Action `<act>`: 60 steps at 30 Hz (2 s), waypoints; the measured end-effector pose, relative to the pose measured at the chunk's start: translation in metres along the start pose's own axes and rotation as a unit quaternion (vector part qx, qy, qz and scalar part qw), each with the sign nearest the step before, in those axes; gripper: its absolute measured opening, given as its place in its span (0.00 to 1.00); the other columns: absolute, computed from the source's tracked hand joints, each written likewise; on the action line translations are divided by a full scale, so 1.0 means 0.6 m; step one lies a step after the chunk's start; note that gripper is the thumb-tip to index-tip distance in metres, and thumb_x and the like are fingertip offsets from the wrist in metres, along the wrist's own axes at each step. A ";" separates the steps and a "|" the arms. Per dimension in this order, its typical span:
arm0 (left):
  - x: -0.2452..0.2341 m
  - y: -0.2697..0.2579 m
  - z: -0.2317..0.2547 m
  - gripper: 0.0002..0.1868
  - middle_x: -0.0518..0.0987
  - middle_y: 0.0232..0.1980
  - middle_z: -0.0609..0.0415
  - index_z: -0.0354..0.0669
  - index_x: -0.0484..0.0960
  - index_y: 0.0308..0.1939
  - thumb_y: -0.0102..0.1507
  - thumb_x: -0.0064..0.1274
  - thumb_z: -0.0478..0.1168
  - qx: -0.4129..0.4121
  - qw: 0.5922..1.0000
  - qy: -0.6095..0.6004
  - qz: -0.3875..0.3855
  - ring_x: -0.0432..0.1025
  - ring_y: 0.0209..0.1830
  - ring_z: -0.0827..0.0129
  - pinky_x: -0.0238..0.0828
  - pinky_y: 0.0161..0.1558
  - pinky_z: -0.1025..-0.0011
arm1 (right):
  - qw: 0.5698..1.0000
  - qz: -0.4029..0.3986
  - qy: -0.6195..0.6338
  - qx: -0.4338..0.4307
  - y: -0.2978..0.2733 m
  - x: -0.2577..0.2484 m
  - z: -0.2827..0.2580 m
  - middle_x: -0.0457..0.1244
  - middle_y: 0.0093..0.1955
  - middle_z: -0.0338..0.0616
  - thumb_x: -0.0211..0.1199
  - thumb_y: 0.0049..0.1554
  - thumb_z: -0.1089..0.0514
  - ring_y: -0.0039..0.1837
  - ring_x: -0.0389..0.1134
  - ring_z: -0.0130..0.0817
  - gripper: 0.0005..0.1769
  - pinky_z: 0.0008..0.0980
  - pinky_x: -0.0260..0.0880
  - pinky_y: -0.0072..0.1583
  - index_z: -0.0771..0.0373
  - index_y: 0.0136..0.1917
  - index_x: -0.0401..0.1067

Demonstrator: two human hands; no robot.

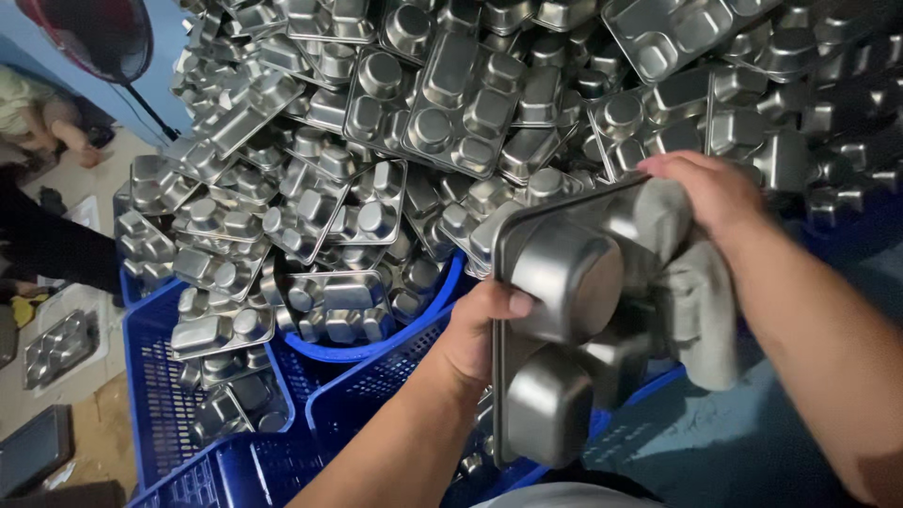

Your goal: The person wipes multiple stainless steel compartmentalized trays with a cloth, handling them one at a time from a blue crate and placing them into a stack. The person repeatedly picks up trays, wipes their surfaces, and stacks them.

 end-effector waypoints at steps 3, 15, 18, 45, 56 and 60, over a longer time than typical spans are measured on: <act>-0.001 -0.017 0.010 0.43 0.79 0.54 0.38 0.33 0.75 0.65 0.48 0.57 0.51 0.017 0.999 -0.002 0.044 0.75 0.52 0.48 0.73 0.55 0.54 | 0.979 -0.029 0.162 0.118 0.043 -0.044 0.099 0.69 0.55 0.36 0.58 0.60 0.45 0.55 0.68 0.29 0.18 0.29 0.65 0.60 0.54 0.56 0.78; -0.004 -0.048 0.134 0.43 0.78 0.58 0.43 0.43 0.76 0.63 0.47 0.55 0.59 0.196 0.966 -0.103 0.133 0.74 0.56 0.49 0.73 0.57 0.50 | 0.970 0.033 0.172 0.168 0.023 -0.105 0.181 0.66 0.61 0.42 0.54 0.65 0.45 0.62 0.67 0.40 0.19 0.42 0.67 0.63 0.55 0.63 0.71; -0.026 -0.047 0.150 0.41 0.79 0.59 0.44 0.44 0.76 0.63 0.48 0.54 0.58 0.232 0.955 -0.116 0.145 0.74 0.58 0.50 0.73 0.61 0.51 | 0.980 0.027 0.095 0.175 -0.006 -0.091 0.186 0.65 0.63 0.44 0.53 0.66 0.45 0.64 0.67 0.43 0.20 0.46 0.67 0.64 0.55 0.65 0.69; 0.002 0.010 0.176 0.38 0.76 0.57 0.40 0.38 0.72 0.64 0.53 0.54 0.54 0.302 0.950 0.002 0.079 0.72 0.56 0.48 0.71 0.58 0.49 | 0.957 0.090 0.129 0.245 -0.267 0.207 0.032 0.66 0.60 0.50 0.44 0.66 0.51 0.58 0.68 0.42 0.20 0.49 0.69 0.59 0.60 0.64 0.67; 0.140 -0.003 0.092 0.59 0.59 0.77 0.33 0.54 0.67 0.76 0.40 0.72 0.56 0.235 0.568 0.781 -0.105 0.59 0.75 0.39 0.58 0.73 0.41 | 0.971 -0.045 0.182 0.146 -0.247 0.116 -0.123 0.68 0.55 0.53 0.53 0.62 0.39 0.51 0.72 0.44 0.29 0.46 0.75 0.51 0.62 0.64 0.70; 0.111 -0.022 0.073 0.58 0.62 0.77 0.40 0.61 0.71 0.72 0.40 0.73 0.67 0.236 0.513 0.817 -0.116 0.56 0.77 0.38 0.51 0.70 0.35 | 0.966 0.043 0.175 0.185 -0.265 0.108 -0.047 0.69 0.53 0.50 0.62 0.56 0.49 0.51 0.74 0.42 0.24 0.46 0.77 0.51 0.64 0.61 0.71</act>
Point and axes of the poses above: each hand's wrist, its own y-axis towards the middle knuckle, its own x-axis out of the palm, z = x × y, the point moved 5 cm from there along y, towards the middle knuckle
